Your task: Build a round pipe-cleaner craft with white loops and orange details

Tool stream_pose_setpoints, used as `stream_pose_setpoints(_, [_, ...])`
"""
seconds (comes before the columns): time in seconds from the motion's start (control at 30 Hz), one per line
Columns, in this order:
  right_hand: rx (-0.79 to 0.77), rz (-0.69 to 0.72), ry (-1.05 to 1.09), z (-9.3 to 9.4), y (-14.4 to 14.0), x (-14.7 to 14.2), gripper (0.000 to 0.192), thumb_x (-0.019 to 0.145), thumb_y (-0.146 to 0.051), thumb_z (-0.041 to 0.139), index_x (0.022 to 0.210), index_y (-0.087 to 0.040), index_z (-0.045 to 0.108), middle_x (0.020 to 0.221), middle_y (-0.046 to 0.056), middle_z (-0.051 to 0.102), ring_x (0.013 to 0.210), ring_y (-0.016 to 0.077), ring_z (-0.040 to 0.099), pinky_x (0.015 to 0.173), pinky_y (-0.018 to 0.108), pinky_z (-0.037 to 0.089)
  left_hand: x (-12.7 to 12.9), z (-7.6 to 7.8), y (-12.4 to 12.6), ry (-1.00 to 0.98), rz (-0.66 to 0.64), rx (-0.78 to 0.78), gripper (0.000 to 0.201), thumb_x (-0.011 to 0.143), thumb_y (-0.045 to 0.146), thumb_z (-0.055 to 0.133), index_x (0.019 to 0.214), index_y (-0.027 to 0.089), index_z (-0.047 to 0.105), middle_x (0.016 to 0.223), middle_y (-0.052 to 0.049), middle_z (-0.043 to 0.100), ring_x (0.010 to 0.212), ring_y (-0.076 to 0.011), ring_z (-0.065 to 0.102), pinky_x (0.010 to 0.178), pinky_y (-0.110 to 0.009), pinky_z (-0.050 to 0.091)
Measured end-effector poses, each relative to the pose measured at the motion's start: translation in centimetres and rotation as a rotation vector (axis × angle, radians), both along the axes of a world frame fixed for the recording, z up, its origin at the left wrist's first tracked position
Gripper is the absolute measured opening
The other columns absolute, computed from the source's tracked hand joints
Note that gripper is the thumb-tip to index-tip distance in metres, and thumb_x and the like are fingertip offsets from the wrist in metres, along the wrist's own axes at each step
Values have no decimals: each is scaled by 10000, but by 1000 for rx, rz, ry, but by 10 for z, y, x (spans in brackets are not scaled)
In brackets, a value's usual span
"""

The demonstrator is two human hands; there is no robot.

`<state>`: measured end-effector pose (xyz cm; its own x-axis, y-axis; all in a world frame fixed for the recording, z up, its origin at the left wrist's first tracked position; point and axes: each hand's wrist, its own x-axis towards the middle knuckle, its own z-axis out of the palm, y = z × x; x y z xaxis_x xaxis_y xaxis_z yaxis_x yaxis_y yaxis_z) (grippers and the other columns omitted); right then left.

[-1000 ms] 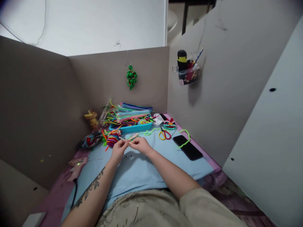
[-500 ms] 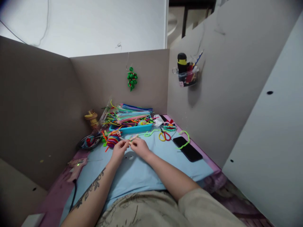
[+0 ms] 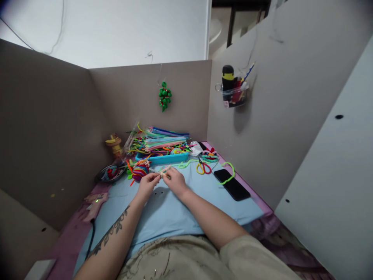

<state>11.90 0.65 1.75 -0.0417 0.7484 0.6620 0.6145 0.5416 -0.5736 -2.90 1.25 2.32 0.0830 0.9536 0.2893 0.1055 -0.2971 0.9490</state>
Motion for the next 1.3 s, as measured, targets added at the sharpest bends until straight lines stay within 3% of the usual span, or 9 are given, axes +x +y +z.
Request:
stream_pose_setpoints(0.2, [1, -97, -121, -3, -3, -3, 99, 766, -189, 526, 668, -200, 531, 764, 24, 536, 711, 149, 489, 608, 234, 339, 4, 4, -4, 19, 17, -24, 307, 648, 413, 645, 721, 116, 675, 537, -1, 557, 513, -106, 470, 487, -216, 349])
stream_pose_setpoints(0.43, [9, -103, -148, -4, -4, -7, 94, 793, -228, 537, 704, -198, 530, 804, 41, 549, 739, 163, 502, 620, 244, 359, 8, 0, -4, 116, 165, 48, 317, 666, 431, 622, 586, 124, 624, 539, -3, 568, 523, -112, 476, 523, -225, 360])
stream_pose_setpoints(0.57, [-1, 6, -57, -4, -3, -4, 90, 757, -257, 590, 817, -194, 568, 868, 44, 549, 799, 168, 512, 677, 260, 399, 5, -3, -1, 77, 142, 91, 276, 695, 397, 604, 670, 126, 648, 677, -38, 640, 632, -148, 545, 587, -237, 399])
stream_pose_setpoints(0.67, [-15, 147, 12, -4, -2, 1, 367, 694, -260, 653, 1042, -201, 552, 964, 51, 544, 820, 160, 517, 693, 265, 422, 1, -5, 3, -12, 77, 103, 249, 705, 367, 600, 760, 129, 649, 811, -65, 660, 739, -175, 580, 655, -252, 428])
stream_pose_setpoints(0.73, [-28, 222, 46, -4, -2, 4, 407, 721, -252, 628, 1113, -196, 535, 951, 53, 556, 779, 146, 521, 675, 257, 425, 0, -6, 5, -42, 42, 107, 232, 707, 350, 602, 779, 134, 642, 830, -68, 654, 763, -179, 582, 683, -260, 435])
stream_pose_setpoints(0.87, [-73, 291, 65, -2, -2, 6, 199, 833, -280, 506, 961, -196, 634, 802, 39, 593, 705, 134, 516, 645, 244, 409, 0, -6, 5, -42, -2, 129, 219, 706, 340, 607, 780, 138, 649, 839, -73, 648, 787, -187, 579, 715, -278, 442])
stream_pose_setpoints(1.03, [-124, 265, 115, 0, -2, 6, 242, 843, -328, 490, 756, -178, 659, 696, 27, 600, 680, 139, 523, 634, 241, 393, 1, -1, 1, -29, -35, 112, 240, 699, 358, 621, 789, 138, 654, 854, -75, 660, 793, -187, 584, 709, -272, 439])
stream_pose_setpoints(1.3, [-142, 207, 147, 1, 2, 9, 209, 820, -269, 498, 728, -162, 654, 675, 25, 593, 672, 140, 523, 615, 235, 376, 0, 3, -1, 17, 10, 113, 243, 686, 361, 626, 790, 145, 668, 688, -26, 635, 638, -144, 542, 594, -238, 414])
